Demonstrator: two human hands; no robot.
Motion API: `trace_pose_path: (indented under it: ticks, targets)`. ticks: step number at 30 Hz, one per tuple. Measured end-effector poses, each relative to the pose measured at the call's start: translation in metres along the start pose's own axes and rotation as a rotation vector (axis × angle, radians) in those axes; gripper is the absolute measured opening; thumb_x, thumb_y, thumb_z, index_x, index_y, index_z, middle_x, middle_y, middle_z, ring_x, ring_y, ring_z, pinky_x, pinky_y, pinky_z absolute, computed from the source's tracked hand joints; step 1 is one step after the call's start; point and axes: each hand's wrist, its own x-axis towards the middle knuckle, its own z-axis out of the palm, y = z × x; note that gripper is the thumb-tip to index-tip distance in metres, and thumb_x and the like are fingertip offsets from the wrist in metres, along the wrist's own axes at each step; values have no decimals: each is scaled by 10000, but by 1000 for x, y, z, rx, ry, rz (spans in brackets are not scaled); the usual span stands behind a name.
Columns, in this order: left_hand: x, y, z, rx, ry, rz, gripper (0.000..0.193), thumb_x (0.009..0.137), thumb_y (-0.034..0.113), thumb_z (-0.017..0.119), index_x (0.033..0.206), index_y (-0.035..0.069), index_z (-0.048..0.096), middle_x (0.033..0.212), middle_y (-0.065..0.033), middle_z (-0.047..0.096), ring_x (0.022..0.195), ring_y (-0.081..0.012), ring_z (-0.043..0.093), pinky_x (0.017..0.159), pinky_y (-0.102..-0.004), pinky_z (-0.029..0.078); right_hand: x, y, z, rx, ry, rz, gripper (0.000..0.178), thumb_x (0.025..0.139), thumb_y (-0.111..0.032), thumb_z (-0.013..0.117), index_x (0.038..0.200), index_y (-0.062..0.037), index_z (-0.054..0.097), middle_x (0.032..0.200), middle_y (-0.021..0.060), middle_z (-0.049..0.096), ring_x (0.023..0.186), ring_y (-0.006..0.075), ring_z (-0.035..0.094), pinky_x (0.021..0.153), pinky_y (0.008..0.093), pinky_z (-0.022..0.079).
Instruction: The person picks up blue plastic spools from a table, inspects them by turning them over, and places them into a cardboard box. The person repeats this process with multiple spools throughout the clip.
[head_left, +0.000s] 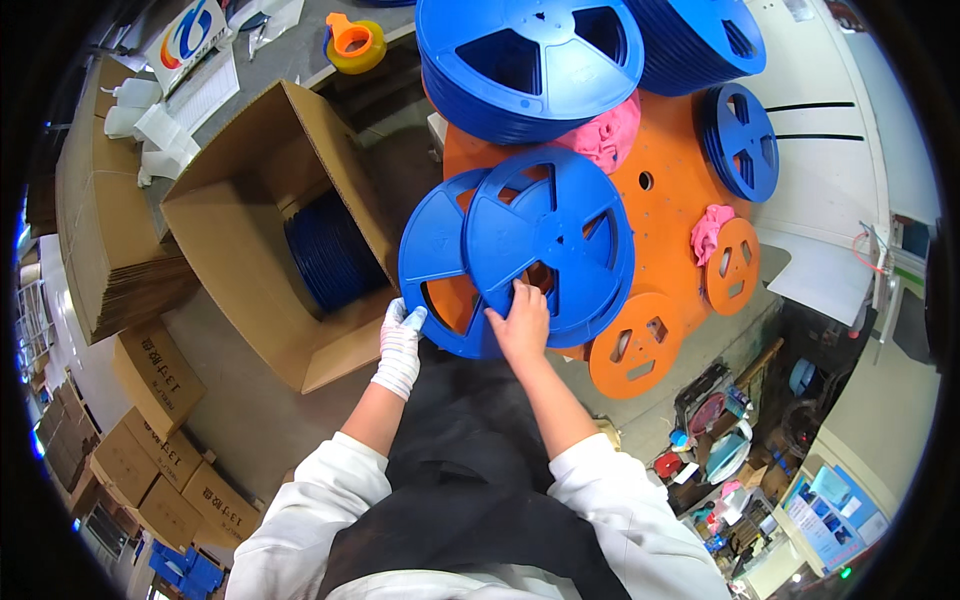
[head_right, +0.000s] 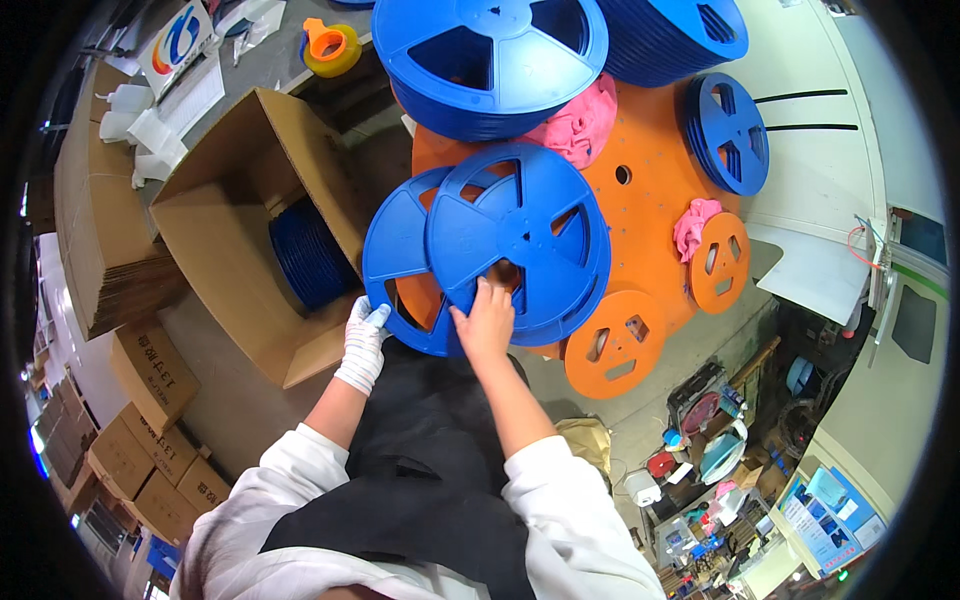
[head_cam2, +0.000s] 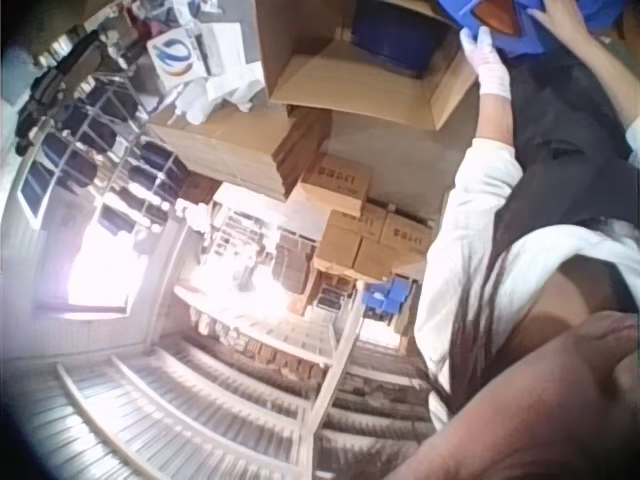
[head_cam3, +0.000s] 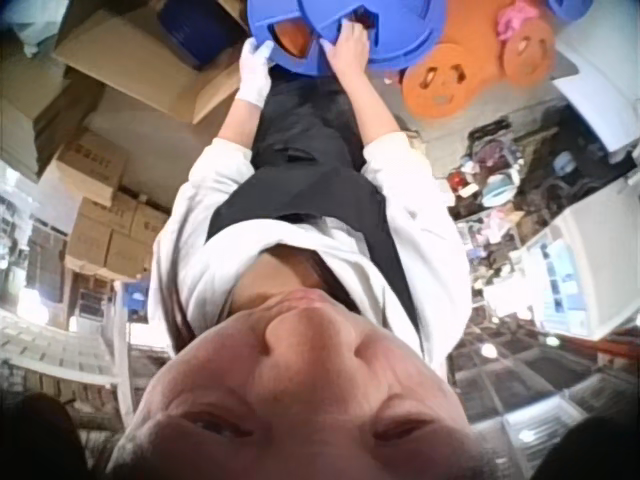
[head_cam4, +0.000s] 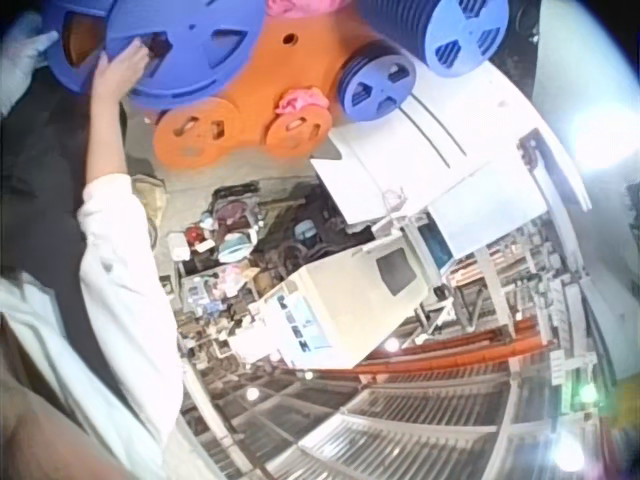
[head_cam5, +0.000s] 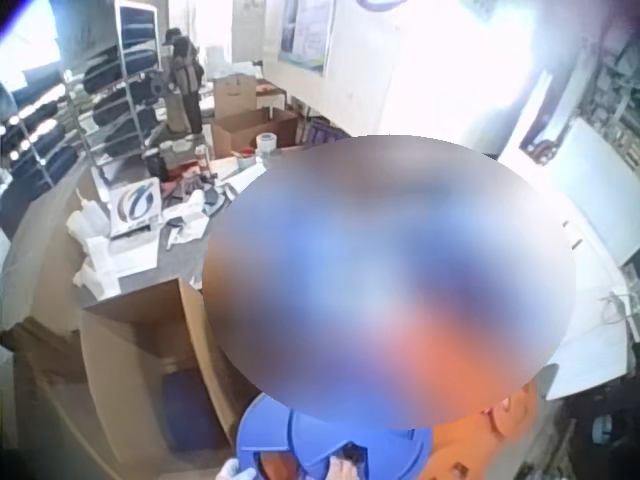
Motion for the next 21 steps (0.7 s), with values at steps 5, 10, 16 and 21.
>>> trace_pose_path:
  ticks: [5,10,16,21]
  targets:
    - [-56,33,32,-332,-266,-48,346,908,139,654,1196,85,471,1126,-146,620,1016,-321,634,876,-481,541,11,3,-53,179,-124,-137,512,768,-222,732,1187,11,554,1127,222,603,1054,415,577,928,459,460]
    - [-106,54,87,-72,-267,35,452,969,369,621,1286,71,501,1163,-34,593,1050,-151,558,937,-318,459,-28,-47,-86,461,-387,-232,731,779,-269,753,1352,8,394,1300,285,500,1153,467,530,971,464,449]
    - [-145,92,77,335,-467,39,482,981,304,609,1345,-4,533,1076,-52,652,911,-116,609,837,-271,508,-9,-44,-160,649,-657,101,590,780,-171,763,1270,25,500,1129,212,649,1030,317,654,879,374,511]
    - [-156,116,56,63,-525,361,368,1031,209,504,1343,17,534,1257,-100,618,1079,-179,625,928,-316,498,10,-52,-254,1205,-793,282,408,804,-58,716,1163,36,546,991,153,673,901,262,690,831,381,568]
